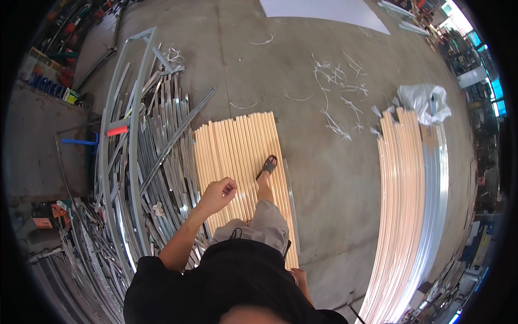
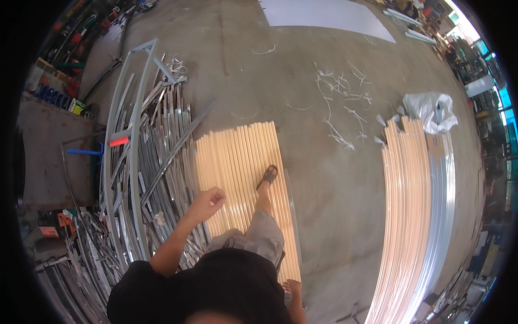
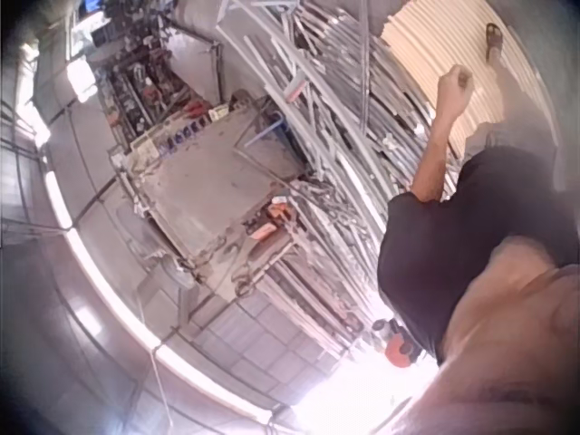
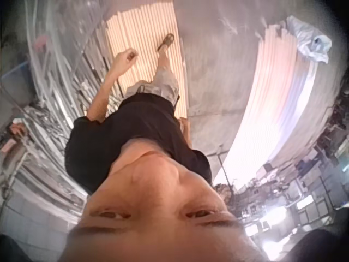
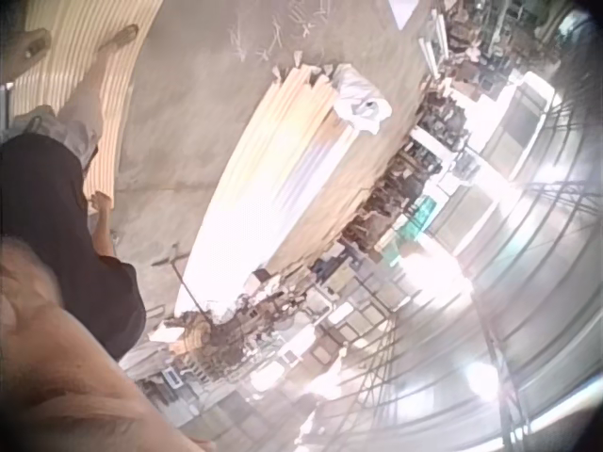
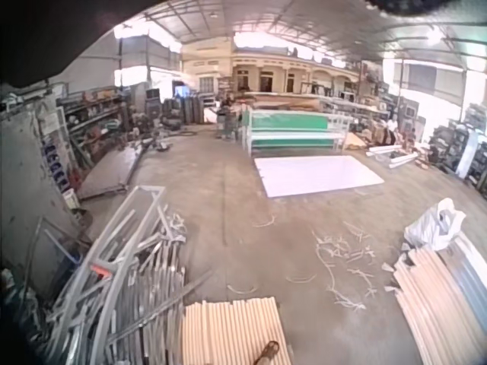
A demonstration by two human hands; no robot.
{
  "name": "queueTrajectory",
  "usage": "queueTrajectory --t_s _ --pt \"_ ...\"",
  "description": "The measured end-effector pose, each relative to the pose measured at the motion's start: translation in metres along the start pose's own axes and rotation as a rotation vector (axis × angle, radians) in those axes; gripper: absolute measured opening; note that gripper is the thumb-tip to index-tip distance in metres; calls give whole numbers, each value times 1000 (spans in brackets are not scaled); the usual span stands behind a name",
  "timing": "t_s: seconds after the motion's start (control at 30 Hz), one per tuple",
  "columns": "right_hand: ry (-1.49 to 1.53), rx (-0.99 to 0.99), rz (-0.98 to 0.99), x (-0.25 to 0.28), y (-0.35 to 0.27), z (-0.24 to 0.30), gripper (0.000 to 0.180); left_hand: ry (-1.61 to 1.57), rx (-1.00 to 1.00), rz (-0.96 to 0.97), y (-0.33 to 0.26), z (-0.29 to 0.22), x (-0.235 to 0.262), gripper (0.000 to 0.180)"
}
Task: The person holds a small metal part against a running angle grinder to smooth its edges and then uses scissors to trim a plastic component.
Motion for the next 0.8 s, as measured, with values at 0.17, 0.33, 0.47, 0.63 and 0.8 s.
queueTrajectory --t_s 0.17,0.33,0.47,0.63,0.8 --pt "391 110 360 73 122 132 24 -94 -87 -29 198 -36 41 13" --pt "-296 143 18 -113 64 445 21 62 423 -233 176 157 140 23" --pt "-203 552 62 -244 34 745 19 902 477 168 118 327 154 27" --pt "-332 1126 129 -409 -48 1076 22 643 460 601 184 370 158 17" --pt "-331 1344 254 -586 -33 1219 23 326 694 301 396 391 230 24"
Point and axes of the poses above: each hand's wrist, its own y-axis towards the middle knuckle, its own x-axis out of the back of the hand, z = x × y, the point moved 4 cm from there along y, towards the middle knuckle, and after that the axes turned 4 degrees about y, right-handed, at the moved point
